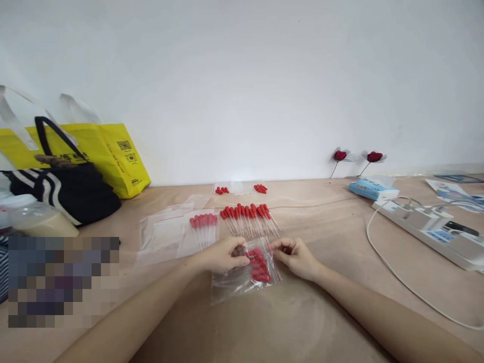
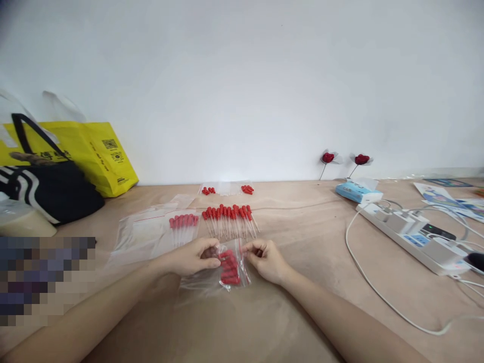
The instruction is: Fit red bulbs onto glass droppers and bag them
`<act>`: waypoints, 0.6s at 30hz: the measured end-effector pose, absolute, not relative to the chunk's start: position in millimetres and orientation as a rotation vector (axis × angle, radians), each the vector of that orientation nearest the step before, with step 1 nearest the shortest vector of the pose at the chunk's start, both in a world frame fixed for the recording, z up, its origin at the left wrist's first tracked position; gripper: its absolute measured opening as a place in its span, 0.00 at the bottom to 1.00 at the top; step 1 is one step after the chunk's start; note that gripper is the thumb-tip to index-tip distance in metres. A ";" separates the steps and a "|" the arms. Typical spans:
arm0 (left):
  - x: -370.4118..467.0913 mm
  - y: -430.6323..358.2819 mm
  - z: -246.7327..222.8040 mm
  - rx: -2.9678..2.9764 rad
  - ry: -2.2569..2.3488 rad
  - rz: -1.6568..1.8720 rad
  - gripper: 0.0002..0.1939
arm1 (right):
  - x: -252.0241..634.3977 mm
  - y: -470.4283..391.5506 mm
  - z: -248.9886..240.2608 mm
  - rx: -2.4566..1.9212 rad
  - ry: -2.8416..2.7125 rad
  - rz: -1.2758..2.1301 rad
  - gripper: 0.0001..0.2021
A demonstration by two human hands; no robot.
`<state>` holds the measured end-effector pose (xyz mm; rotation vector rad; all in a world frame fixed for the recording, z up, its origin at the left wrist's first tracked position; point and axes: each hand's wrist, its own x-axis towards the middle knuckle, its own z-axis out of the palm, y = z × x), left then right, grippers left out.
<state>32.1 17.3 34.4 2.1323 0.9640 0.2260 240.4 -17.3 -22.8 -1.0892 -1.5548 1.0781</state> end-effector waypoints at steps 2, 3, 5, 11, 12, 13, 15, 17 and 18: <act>23.2 13.5 33.5 2.054 1.006 0.399 0.11 | 244.8 -16.1 -23.5 -1.163 -1.533 1.058 0.11; 16.8 13.3 31.8 1.979 1.046 0.514 0.12 | 246.9 -15.6 -23.5 -1.195 -1.519 1.052 0.12; 1.9 18.5 26.8 1.783 1.176 0.787 0.16 | 250.3 -15.0 -22.9 -1.229 -1.492 1.041 0.12; -34.5 57.9 11.3 1.459 1.787 1.299 0.21 | 251.9 -15.2 -23.7 -1.251 -1.472 1.028 0.12; -37.0 61.8 9.4 1.461 1.847 1.311 0.23 | 251.7 -15.2 -24.5 -1.251 -1.488 1.020 0.11; -38.7 64.1 8.1 1.469 1.894 1.322 0.25 | 251.6 -15.2 -25.3 -1.250 -1.505 1.008 0.11; -41.1 64.5 8.4 1.493 1.989 1.353 0.30 | 251.8 -14.9 -26.8 -1.252 -1.535 0.985 0.11; -45.5 62.2 13.9 1.558 2.184 1.298 0.28 | 252.6 -14.5 -28.1 -1.258 -1.560 0.968 0.11; -49.4 61.1 18.4 1.596 2.309 1.213 0.26 | 253.1 -14.2 -28.7 -1.258 -1.570 0.962 0.10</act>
